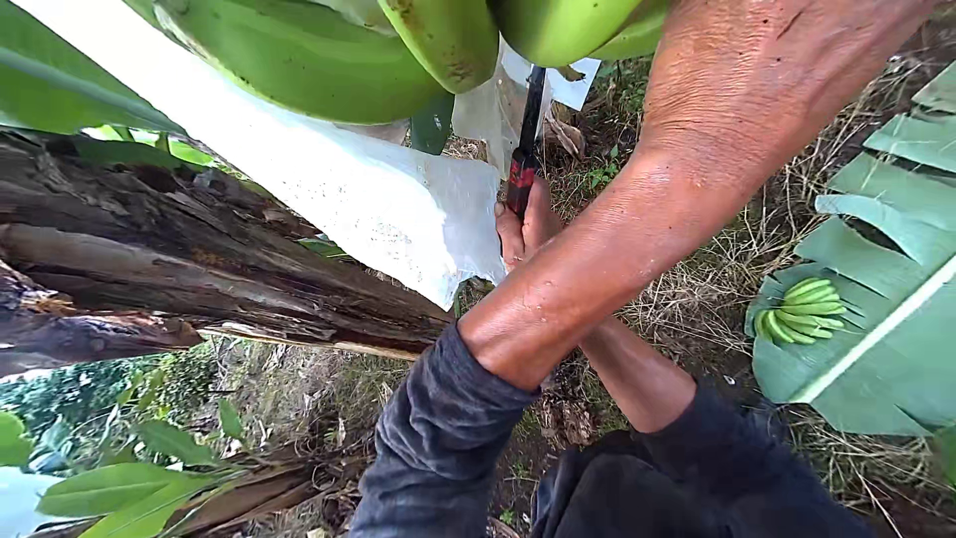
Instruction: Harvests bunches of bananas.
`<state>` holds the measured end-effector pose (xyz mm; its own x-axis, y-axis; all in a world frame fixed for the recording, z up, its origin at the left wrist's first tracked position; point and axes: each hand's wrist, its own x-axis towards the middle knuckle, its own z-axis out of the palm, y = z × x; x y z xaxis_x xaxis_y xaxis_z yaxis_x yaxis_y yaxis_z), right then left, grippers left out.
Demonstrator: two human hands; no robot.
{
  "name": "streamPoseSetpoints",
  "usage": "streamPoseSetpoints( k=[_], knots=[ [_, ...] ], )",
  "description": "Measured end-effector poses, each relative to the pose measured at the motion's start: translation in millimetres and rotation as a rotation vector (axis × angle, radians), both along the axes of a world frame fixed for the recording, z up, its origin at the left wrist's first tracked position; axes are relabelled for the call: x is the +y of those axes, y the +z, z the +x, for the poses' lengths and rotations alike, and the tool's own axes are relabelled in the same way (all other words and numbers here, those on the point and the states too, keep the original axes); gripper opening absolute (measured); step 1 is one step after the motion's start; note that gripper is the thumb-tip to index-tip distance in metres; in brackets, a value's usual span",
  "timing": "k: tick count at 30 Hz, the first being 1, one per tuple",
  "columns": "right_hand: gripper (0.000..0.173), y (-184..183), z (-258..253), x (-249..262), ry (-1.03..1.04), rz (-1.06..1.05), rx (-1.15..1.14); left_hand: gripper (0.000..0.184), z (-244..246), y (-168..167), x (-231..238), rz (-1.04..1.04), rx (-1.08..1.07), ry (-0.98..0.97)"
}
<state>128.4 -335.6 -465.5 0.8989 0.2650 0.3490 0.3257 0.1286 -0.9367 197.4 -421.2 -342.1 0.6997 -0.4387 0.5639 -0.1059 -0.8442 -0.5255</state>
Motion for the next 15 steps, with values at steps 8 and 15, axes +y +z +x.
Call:
streamPoseSetpoints(
  k=[8,15],
  knots=[
    [0.027,46,24,-39,0.085,-0.006,0.015,0.026,7,3,-6,-0.008,0.16,0.145],
    [0.053,-171,-78,-174,0.565,-0.439,0.548,0.063,1,9,48,-0.363,0.181,0.145]
  ],
)
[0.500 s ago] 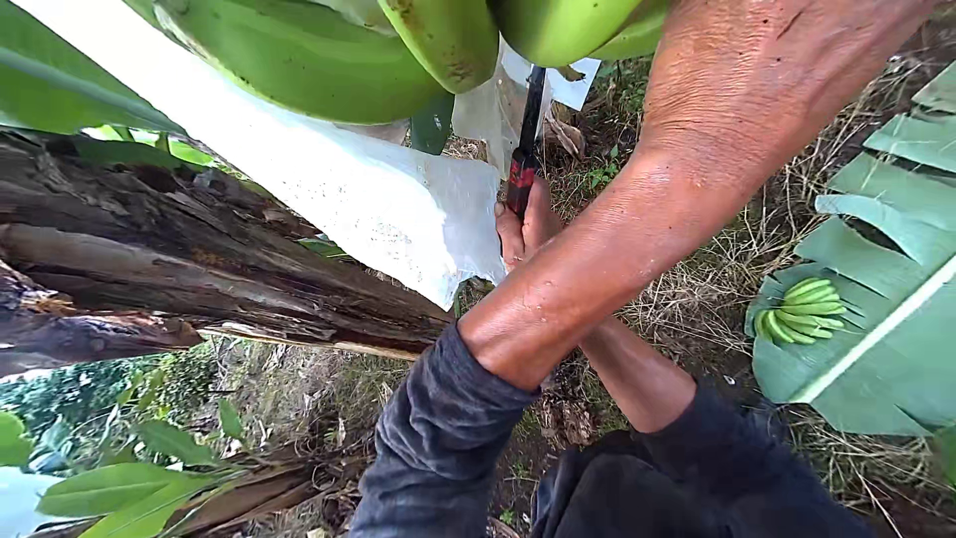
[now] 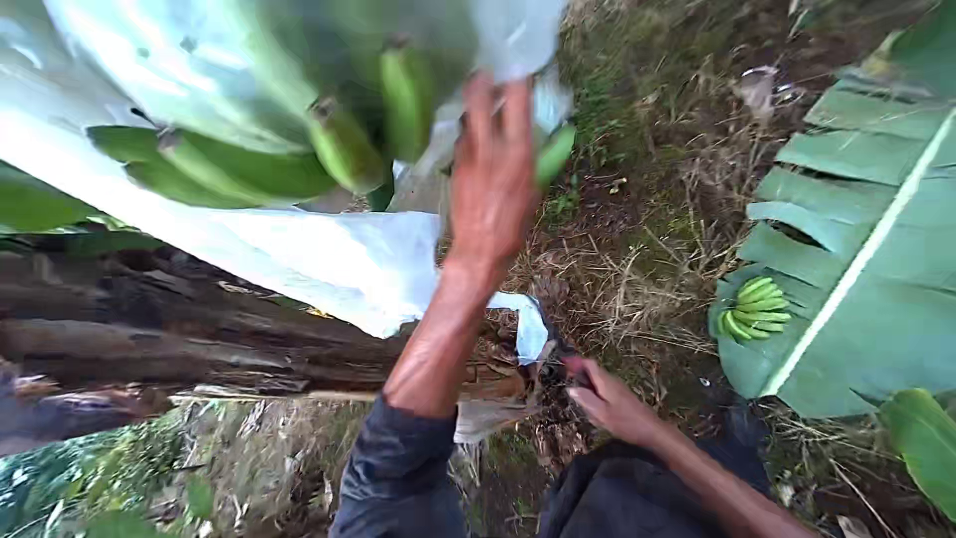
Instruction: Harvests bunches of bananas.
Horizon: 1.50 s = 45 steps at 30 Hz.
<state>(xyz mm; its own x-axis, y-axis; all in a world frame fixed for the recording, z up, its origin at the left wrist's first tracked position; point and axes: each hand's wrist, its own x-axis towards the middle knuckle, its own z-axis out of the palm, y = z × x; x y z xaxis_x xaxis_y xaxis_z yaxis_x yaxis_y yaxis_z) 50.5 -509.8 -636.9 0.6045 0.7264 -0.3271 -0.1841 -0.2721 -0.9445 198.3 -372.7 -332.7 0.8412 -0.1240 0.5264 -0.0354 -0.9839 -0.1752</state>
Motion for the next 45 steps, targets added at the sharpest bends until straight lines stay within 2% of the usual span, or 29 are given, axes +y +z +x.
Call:
streamPoseSetpoints(
  k=[3,5,7,9,12,16,21,24,28,30,35,38,40,45],
  knots=[
    [0.057,-65,-12,-113,-0.289,-0.175,0.207,0.066,-41,-39,38,-0.247,0.256,-0.045],
    [0.054,-106,-13,-168,-0.509,-0.205,0.307,0.059,-63,-91,49,-0.339,0.517,-0.179],
    [0.048,-116,-15,-205,-0.657,-0.21,0.364,0.046,-83,-155,52,-0.464,0.792,-0.322],
    [0.042,-108,-16,-215,-0.704,-0.167,0.408,0.035,-111,-209,43,-0.557,0.984,-0.404],
    [0.042,-88,-25,-201,-0.596,-0.037,0.507,0.029,-155,-271,26,-0.563,1.045,-0.5],
    [0.041,-78,-42,-177,-0.358,0.078,0.614,0.03,-200,-316,-4,-0.473,1.038,-0.592],
    [0.039,-93,-45,-165,-0.196,0.032,0.623,0.024,-224,-336,-20,-0.4,0.968,-0.686],
    [0.036,-101,-34,-160,-0.108,-0.02,0.519,0.024,-227,-339,-24,-0.399,0.979,-0.703],
    [0.039,-108,-17,-164,0.025,-0.278,0.32,0.022,-232,-346,-23,-0.403,0.968,-0.701],
    [0.039,-116,-17,-178,-0.012,-0.329,0.294,0.022,-236,-349,-22,-0.419,0.958,-0.693],
    [0.042,-115,-24,-193,-0.173,-0.221,0.399,0.018,-240,-354,-20,-0.431,0.938,-0.672],
    [0.041,-103,-26,-176,-0.143,-0.123,0.425,0.018,-238,-354,-19,-0.422,0.942,-0.682],
    [0.039,-100,-26,-164,-0.109,-0.128,0.444,0.02,-237,-355,-18,-0.414,0.95,-0.694],
    [0.035,-114,-29,-154,-0.115,-0.132,0.478,0.021,-232,-352,-18,-0.393,0.967,-0.707]
  ],
)
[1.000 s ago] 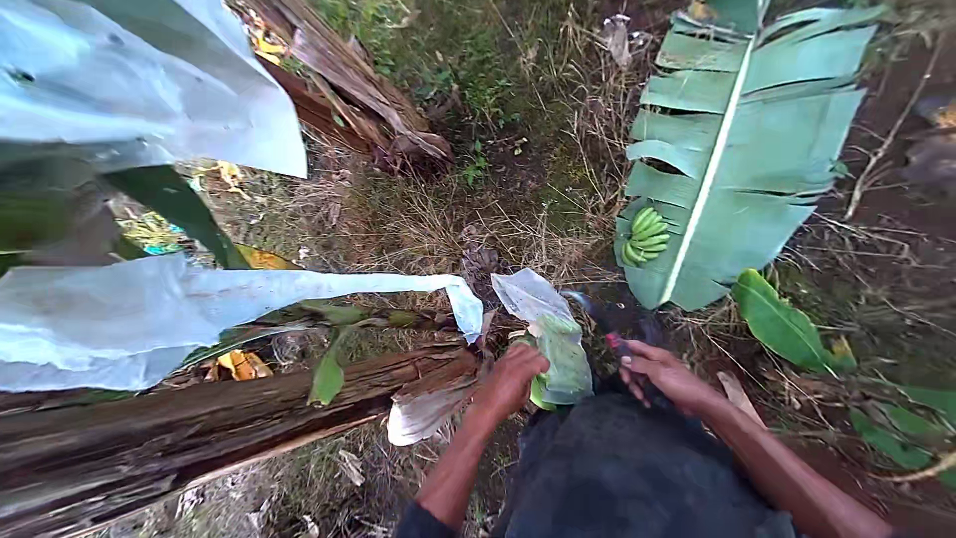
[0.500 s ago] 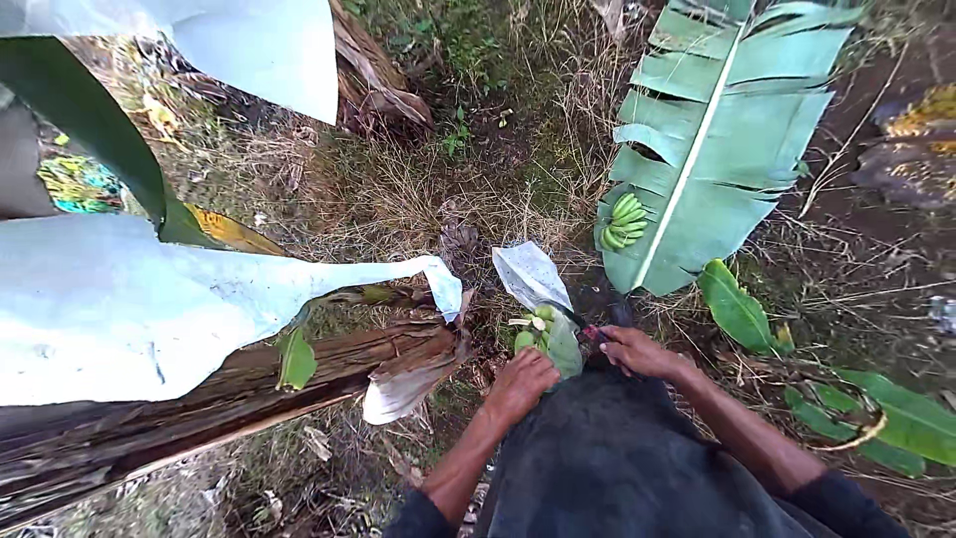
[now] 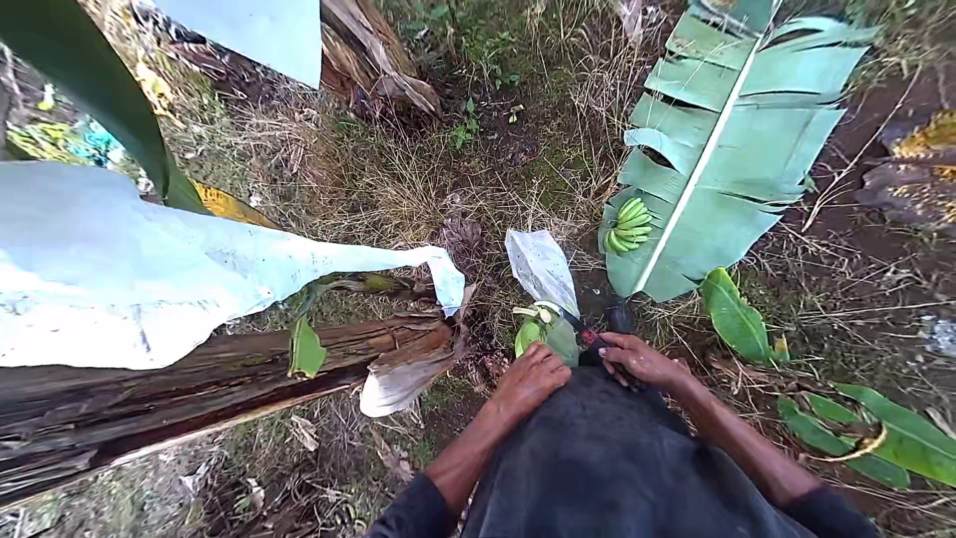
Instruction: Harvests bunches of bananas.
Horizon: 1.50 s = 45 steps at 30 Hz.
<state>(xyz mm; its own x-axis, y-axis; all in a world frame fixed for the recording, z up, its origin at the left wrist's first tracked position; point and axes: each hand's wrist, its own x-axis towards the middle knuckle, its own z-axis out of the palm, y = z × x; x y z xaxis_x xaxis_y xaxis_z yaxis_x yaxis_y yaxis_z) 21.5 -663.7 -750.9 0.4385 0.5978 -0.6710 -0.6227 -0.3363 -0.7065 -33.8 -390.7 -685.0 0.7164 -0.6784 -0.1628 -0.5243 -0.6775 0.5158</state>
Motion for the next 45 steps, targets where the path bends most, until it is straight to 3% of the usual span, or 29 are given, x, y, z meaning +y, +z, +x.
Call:
streamPoseSetpoints(
  k=[14,19,28,32,40,45],
  knots=[
    [0.029,8,-15,20,-0.145,-0.031,0.081,0.023,1,-25,-1,-0.037,-0.034,-0.02],
    [0.027,22,-11,25,-0.127,-0.131,0.131,0.023,-2,-50,-5,-0.1,0.015,-0.054],
    [0.026,43,-16,38,-0.312,-0.187,0.327,0.023,2,-76,-25,-0.048,0.04,-0.164],
    [0.023,34,-14,44,-0.348,-0.176,0.354,0.025,3,-88,-30,-0.017,0.062,-0.175],
    [0.02,25,-7,48,-0.411,-0.171,0.397,0.025,11,-96,-37,0.007,0.101,-0.153],
    [0.02,42,-11,46,-0.421,-0.129,0.412,0.025,13,-94,-44,0.032,0.119,-0.131]
  ],
)
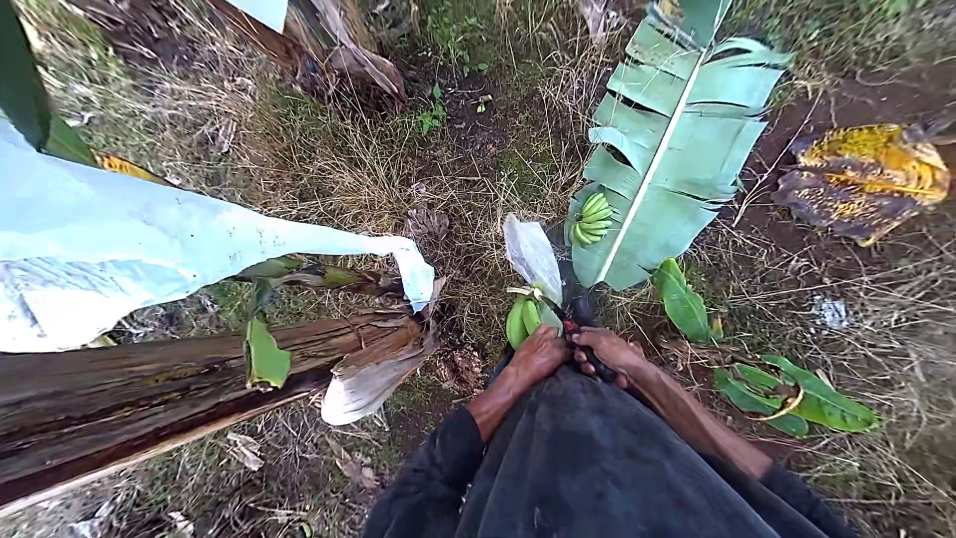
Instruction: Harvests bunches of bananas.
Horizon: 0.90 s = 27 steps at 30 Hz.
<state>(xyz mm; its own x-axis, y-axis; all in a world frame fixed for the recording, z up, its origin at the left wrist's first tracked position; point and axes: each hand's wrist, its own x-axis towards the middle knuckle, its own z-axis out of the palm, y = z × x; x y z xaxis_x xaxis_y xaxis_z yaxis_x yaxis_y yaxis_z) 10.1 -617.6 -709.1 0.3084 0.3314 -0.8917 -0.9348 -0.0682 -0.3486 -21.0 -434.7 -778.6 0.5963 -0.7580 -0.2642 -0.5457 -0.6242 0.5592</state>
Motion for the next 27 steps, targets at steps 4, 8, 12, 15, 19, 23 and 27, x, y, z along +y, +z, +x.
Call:
streamPoseSetpoints(
  k=[4,8,12,15,19,23,27],
  knots=[
    [0.019,-9,6,-5,-0.046,0.017,0.045,0.025,5,-7,-5,0.003,-0.018,-0.001],
    [0.021,27,18,-2,-0.038,0.09,0.025,0.025,12,-5,-10,-0.017,0.037,0.047],
    [0.031,61,40,-22,-0.083,-0.067,-0.239,0.021,16,-8,-17,-0.04,-0.025,-0.001],
    [0.032,36,43,-80,-0.315,-0.17,-0.257,0.021,43,-7,-32,-0.054,0.012,0.011],
    [0.031,14,5,-154,-0.564,-0.288,-0.211,0.024,95,-7,-74,-0.112,0.114,0.007],
    [0.025,7,-34,-197,-0.81,-0.404,-0.164,0.03,146,-6,-131,-0.148,0.219,-0.098],
    [0.026,5,-65,-233,-0.995,-0.457,-0.142,0.037,223,6,-212,-0.147,0.339,-0.1]
  ],
)
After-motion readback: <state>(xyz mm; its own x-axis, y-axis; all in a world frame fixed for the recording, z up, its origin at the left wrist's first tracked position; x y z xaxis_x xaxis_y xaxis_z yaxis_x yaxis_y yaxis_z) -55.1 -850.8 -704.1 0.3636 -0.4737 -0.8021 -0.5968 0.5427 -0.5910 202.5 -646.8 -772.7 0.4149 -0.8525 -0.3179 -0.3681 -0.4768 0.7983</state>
